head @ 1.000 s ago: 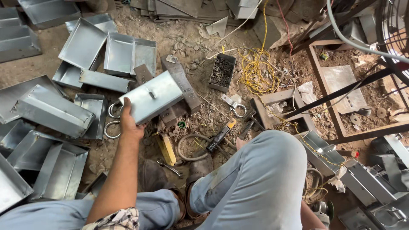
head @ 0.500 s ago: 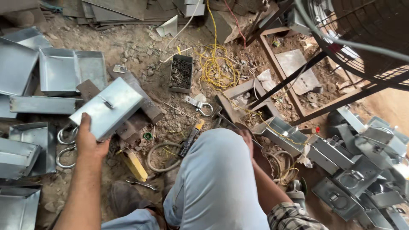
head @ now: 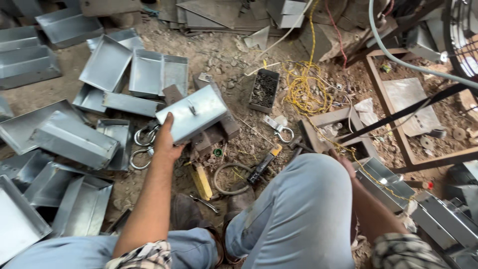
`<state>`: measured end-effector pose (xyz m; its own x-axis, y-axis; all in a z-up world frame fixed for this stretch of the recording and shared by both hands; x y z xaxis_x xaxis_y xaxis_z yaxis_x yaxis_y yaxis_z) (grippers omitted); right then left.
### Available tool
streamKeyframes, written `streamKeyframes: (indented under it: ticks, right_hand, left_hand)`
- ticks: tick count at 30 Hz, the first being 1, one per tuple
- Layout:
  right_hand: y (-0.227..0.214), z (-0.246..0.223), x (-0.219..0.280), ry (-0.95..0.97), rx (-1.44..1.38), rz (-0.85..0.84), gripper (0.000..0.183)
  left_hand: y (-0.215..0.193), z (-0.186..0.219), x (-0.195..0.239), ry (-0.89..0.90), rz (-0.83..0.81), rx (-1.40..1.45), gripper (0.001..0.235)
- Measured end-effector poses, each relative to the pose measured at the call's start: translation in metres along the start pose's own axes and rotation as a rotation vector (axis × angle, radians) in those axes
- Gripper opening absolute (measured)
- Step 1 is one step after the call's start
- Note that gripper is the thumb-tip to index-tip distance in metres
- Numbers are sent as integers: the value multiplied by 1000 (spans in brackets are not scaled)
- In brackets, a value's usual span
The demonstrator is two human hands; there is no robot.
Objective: The person welds metal boxes using a welding torch and handles small metal components like handles and rings to assemble the boxes.
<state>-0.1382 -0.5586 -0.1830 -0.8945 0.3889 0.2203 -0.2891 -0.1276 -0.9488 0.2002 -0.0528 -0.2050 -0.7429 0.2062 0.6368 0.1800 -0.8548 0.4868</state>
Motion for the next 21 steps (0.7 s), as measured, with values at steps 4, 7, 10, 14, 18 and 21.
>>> streamKeyframes:
  ticks: [4, 7, 10, 14, 18, 21]
  right_hand:
    - [-73, 6, -8, 88, -254, -254, 38]
    - [-152, -13, -14, 72, -435, -191, 34]
    - [-229, -35, -13, 128, -603, -169, 38]
    - [-288, -119, -14, -272, -794, -81, 35]
    - [-309, -236, 14, -315, -887, 105, 37]
    - [-338, -277, 19, -355, -896, 146, 42]
  left_hand:
    - [13, 2, 9, 31, -35, 32, 71]
    - [13, 8, 18, 0, 99, -67, 74]
    - [13, 8, 21, 12, 87, -78, 79]
    - [9, 1, 14, 56, 83, 21, 81]
    - [9, -3, 8, 87, 50, 109, 79]
    - [10, -1, 13, 119, 93, 82, 73]
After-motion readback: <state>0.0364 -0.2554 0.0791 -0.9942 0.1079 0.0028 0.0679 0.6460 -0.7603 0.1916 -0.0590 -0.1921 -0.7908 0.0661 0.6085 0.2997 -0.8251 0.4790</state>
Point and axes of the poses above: each hand's wrist, its own x-axis away from the middle knuckle, its own y-axis out of the palm, z = x × y, the point moved 2 cm from there along -x, towards the middle knuckle, and after that the axes turned 2 degrees about y, right-handed, at the moved point
